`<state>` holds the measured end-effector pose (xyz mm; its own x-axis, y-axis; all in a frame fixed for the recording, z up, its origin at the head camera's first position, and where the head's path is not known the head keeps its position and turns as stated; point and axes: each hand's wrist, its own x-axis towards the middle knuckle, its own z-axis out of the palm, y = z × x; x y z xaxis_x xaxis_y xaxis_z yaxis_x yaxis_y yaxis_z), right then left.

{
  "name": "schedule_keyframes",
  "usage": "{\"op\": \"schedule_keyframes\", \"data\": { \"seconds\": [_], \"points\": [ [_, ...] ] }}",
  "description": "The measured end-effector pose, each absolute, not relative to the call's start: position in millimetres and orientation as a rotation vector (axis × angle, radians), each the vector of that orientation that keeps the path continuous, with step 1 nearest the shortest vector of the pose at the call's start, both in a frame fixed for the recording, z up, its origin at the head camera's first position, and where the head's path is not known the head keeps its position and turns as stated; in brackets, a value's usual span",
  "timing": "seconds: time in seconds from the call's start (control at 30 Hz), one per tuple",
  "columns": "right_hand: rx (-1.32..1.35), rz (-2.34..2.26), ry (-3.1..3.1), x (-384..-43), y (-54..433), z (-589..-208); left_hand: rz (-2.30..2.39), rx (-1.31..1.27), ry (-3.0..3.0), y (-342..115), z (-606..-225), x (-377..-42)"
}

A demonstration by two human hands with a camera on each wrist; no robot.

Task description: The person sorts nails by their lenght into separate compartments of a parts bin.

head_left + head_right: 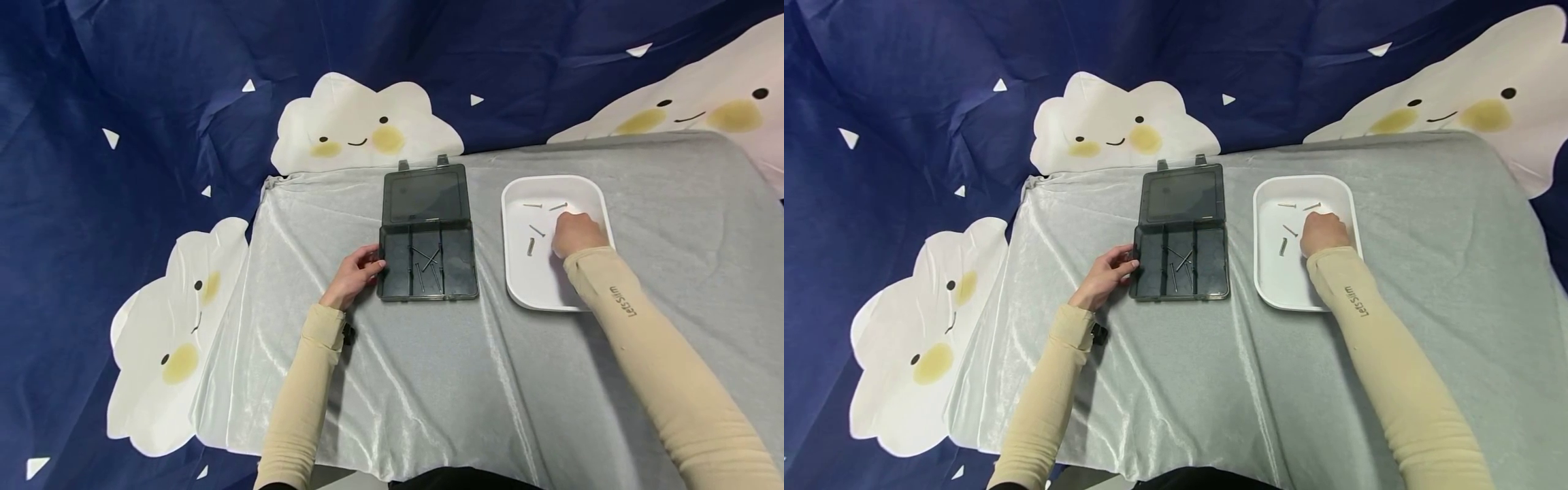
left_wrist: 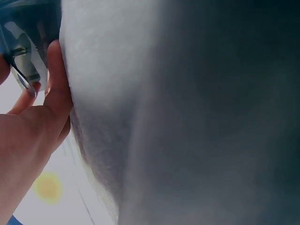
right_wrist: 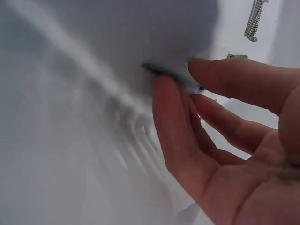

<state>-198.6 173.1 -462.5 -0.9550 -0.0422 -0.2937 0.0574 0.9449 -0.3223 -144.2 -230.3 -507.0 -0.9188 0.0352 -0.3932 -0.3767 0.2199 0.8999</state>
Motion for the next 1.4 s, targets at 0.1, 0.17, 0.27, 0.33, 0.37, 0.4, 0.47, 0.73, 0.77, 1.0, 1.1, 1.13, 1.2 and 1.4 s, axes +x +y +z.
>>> {"op": "schedule_keyframes", "data": {
  "seconds": [0.1,0.17,0.27,0.33,0.37,0.4,0.47,0.73,0.77,1.0,1.1,1.13,1.2,1.4],
  "points": [
    [0.022,-0.496,2.760,-197.8,173.2,-462.0,1.752,-0.316,2.162,-230.2,-507.2,-144.1],
    [0.029,-0.503,2.735,-197.4,173.1,-461.6,1.749,-0.311,2.165,-230.4,-507.2,-144.1],
    [0.027,-0.510,2.711,-196.2,173.2,-460.3,1.745,-0.306,2.172,-230.4,-506.9,-143.9],
    [0.021,-0.511,2.702,-195.2,173.7,-459.9,1.747,-0.308,2.176,-230.1,-507.0,-143.6],
    [0.015,-0.510,2.698,-194.8,174.0,-459.9,1.747,-0.309,2.178,-229.9,-507.0,-143.5],
    [0.008,-0.508,2.695,-194.4,174.4,-460.0,1.747,-0.309,2.179,-229.8,-507.0,-143.4],
    [0.000,-0.505,2.687,-194.1,174.6,-461.2,1.750,-0.308,2.178,-229.9,-507.3,-143.3],
    [-0.026,-0.489,2.670,-195.5,175.9,-467.0,1.744,-0.307,2.186,-230.8,-507.0,-143.4],
    [-0.031,-0.487,2.672,-195.4,176.1,-467.0,1.747,-0.308,2.184,-230.8,-507.1,-143.5],
    [-0.052,-0.445,2.693,-194.5,177.8,-465.1,1.751,-0.311,2.177,-230.8,-508.2,-144.1],
    [-0.054,-0.418,2.702,-194.3,178.3,-463.8,1.743,-0.311,2.181,-231.0,-509.0,-144.1],
    [-0.054,-0.417,2.701,-194.2,178.1,-463.4,1.740,-0.311,2.184,-231.1,-509.1,-144.1],
    [-0.055,-0.421,2.703,-194.4,178.1,-463.1,1.745,-0.308,2.183,-231.1,-508.7,-144.0],
    [-0.039,-0.457,2.704,-195.7,179.0,-459.9,1.750,-0.308,2.177,-231.4,-507.4,-143.7]
  ]
}}
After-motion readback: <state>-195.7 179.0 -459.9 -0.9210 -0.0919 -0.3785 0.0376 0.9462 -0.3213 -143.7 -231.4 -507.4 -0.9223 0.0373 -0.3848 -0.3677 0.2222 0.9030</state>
